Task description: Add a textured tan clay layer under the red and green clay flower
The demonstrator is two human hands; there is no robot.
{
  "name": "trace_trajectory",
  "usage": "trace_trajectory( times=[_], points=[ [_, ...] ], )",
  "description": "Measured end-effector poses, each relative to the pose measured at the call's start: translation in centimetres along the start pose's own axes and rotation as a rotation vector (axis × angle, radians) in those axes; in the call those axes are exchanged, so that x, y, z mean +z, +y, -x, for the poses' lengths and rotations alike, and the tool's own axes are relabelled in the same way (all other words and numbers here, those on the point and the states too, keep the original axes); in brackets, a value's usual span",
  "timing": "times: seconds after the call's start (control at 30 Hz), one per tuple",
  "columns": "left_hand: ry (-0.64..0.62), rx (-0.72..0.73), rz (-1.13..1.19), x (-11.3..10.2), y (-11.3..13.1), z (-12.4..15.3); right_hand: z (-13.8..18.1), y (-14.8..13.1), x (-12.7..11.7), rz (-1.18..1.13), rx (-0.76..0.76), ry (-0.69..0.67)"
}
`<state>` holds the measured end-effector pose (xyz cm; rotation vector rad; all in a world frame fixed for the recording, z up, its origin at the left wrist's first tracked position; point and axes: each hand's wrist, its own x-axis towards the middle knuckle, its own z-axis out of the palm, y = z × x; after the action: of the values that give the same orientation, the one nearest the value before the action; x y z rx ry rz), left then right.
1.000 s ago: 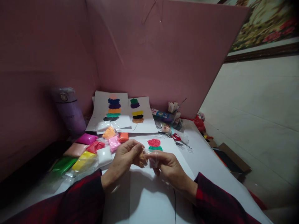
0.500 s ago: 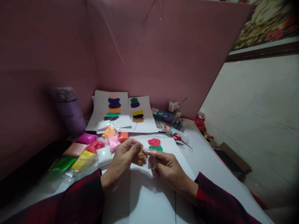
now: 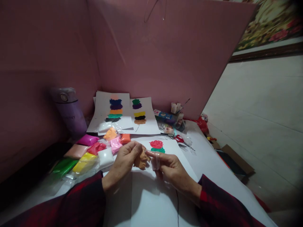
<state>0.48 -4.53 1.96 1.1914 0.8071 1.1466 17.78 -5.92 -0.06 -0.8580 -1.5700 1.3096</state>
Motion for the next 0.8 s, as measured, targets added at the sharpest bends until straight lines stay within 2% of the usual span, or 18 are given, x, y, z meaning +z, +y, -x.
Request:
trace_trajectory(
  times=[0.8],
  points=[
    [0.012,0.002,0.001,-0.26,-0.41,-0.06,-0.11,0.74,-0.24,-0.030,-0.087,-0.084]
  ],
)
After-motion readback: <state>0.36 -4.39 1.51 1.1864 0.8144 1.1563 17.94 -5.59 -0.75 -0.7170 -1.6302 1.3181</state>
